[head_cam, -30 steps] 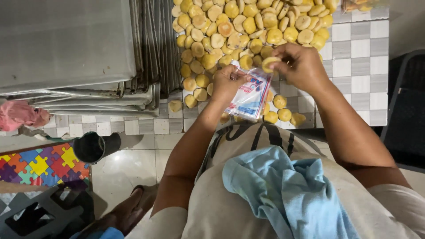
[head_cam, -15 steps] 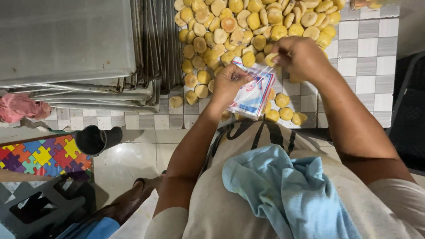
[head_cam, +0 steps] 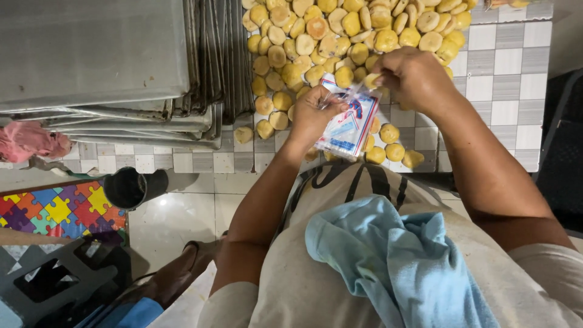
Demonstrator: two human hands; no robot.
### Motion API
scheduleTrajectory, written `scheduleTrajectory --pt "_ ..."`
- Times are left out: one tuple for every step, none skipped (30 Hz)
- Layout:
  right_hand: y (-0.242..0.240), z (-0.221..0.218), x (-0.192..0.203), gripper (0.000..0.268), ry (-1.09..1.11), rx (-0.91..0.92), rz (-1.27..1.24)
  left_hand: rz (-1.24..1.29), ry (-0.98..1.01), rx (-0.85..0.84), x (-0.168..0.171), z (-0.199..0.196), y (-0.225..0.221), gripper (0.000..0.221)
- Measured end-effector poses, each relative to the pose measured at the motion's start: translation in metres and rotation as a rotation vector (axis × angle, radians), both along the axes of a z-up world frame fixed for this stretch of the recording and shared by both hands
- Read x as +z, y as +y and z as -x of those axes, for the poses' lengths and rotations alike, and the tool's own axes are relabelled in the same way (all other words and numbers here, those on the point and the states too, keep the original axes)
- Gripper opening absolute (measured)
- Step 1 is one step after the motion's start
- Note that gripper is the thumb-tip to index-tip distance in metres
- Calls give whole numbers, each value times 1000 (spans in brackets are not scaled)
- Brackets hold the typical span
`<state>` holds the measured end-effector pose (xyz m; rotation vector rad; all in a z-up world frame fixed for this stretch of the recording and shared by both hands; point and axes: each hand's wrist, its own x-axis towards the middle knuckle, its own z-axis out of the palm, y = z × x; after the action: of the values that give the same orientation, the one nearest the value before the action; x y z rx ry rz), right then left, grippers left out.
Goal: Packing small round pastries into individual plastic bags from a large pile on a table.
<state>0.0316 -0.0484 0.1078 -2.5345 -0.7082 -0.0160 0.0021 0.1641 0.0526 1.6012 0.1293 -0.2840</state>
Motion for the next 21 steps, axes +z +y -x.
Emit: scheduleTrajectory --pt "7 2 8 14 2 0 1 1 2 0 5 1 -1 26" --pt "14 3 15 8 98 51 -45 46 51 -10 9 2 -3 23" --pt "21 4 23 6 190 101 -92 91 96 -20 15 1 -4 20" --pt "21 1 18 6 189 101 -91 91 95 -20 15 0 -4 20" --pt "21 -1 12 8 246 116 -68 42 60 -52 16 0 -3 10" --pt "20 -2 6 12 303 131 -45 -7 25 -83 17 0 -3 7" --pt "24 -3 7 12 305 130 -45 -7 27 -84 20 -1 -3 7" --pt "28 -4 9 13 339 166 -49 75 174 -99 22 -2 -4 16" --pt "31 -3 9 14 376 197 -53 157 324 -119 25 -1 -5 27" --pt "31 0 7 14 381 190 -53 158 329 -125 26 0 -5 27" --pt "32 1 5 8 266 192 -35 107 294 -159 27 -2 -4 31" --pt "33 1 3 6 151 195 -18 56 259 -192 29 -3 -3 35" --pt "21 8 4 6 151 192 -17 57 259 -195 14 -7 0 35" --pt "11 15 4 10 120 53 119 238 215 -212 -3 -11 2 31" --pt "0 25 4 17 93 -84 255 420 176 -226 -20 -12 5 28" --pt "-5 34 -10 17 99 -84 256 422 183 -226 -24 -10 3 28" --pt "-10 44 -23 17 263 -157 408 453 125 -197 -29 -9 1 30" --pt "-16 54 -35 31 427 -232 560 483 67 -168 -33 -7 -1 33" --pt "-16 61 -44 31 426 -239 561 486 66 -174 -39 -8 -1 33" --pt "-16 68 -52 35 455 -226 499 493 48 -167 -44 -9 -2 31" --pt "-14 72 -60 42 478 -206 434 497 25 -155 -49 -11 -1 30"
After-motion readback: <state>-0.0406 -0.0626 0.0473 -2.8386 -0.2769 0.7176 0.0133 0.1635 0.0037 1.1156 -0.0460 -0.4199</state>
